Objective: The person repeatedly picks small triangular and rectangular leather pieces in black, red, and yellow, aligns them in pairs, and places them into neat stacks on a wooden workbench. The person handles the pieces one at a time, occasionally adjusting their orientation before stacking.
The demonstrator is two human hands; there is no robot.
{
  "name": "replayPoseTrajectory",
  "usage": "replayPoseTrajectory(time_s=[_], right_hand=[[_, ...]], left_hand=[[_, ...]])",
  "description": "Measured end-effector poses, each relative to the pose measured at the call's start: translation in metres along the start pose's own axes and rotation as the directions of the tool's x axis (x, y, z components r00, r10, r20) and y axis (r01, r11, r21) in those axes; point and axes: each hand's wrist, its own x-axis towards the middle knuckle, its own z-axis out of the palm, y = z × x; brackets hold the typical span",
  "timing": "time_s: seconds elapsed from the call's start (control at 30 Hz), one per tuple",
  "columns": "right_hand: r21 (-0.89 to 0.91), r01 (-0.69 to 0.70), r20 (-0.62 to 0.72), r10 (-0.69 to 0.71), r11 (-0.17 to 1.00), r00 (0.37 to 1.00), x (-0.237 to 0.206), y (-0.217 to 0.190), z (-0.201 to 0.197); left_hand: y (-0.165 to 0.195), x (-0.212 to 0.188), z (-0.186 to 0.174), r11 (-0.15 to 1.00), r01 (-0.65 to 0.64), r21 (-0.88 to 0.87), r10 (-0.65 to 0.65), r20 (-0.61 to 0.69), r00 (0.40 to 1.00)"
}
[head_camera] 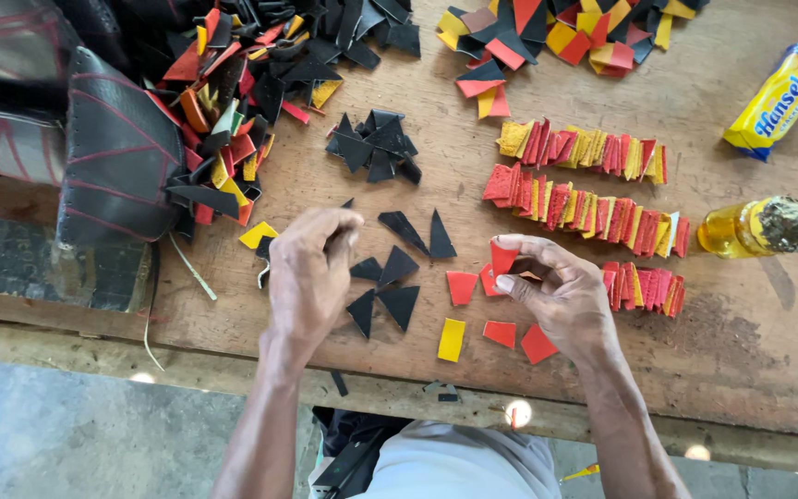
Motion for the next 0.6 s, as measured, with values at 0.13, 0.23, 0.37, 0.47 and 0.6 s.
replayPoseTrajectory(time_s=[0.13,0.23,0.37,0.47,0.6], right_hand=[[0.010,0.009,0.007,-0.009,1.000,1.000,0.000,0.000,0.003],[0.004,-0.007,-0.009,0.007,1.000,1.000,-0.001,-0.001,0.004],[-0.044,0.037,-0.019,-0.038,0.998,0.999,-0.001,-0.002,0.001],[-0.070,0.030,-0.022,-0.032,0.997,0.999,0.000,-0.001,0.001],[-0.070,0.004,-0.017,-0.005,0.998,1.000,0.000,0.000,0.003]], left_hand=[[0.001,-0.011,0.002,0.994,-0.092,0.050,0.089,0.054,0.995],[0.005,-0.014,0.006,0.993,-0.013,0.118,0.000,0.109,0.994],[0.009,-0.016,0.013,0.990,-0.035,0.137,0.015,0.145,0.989],[0.010,-0.021,0.025,0.977,-0.057,0.206,0.025,0.152,0.988],[0.012,-0.027,0.035,0.959,-0.103,0.264,0.067,0.141,0.988]])
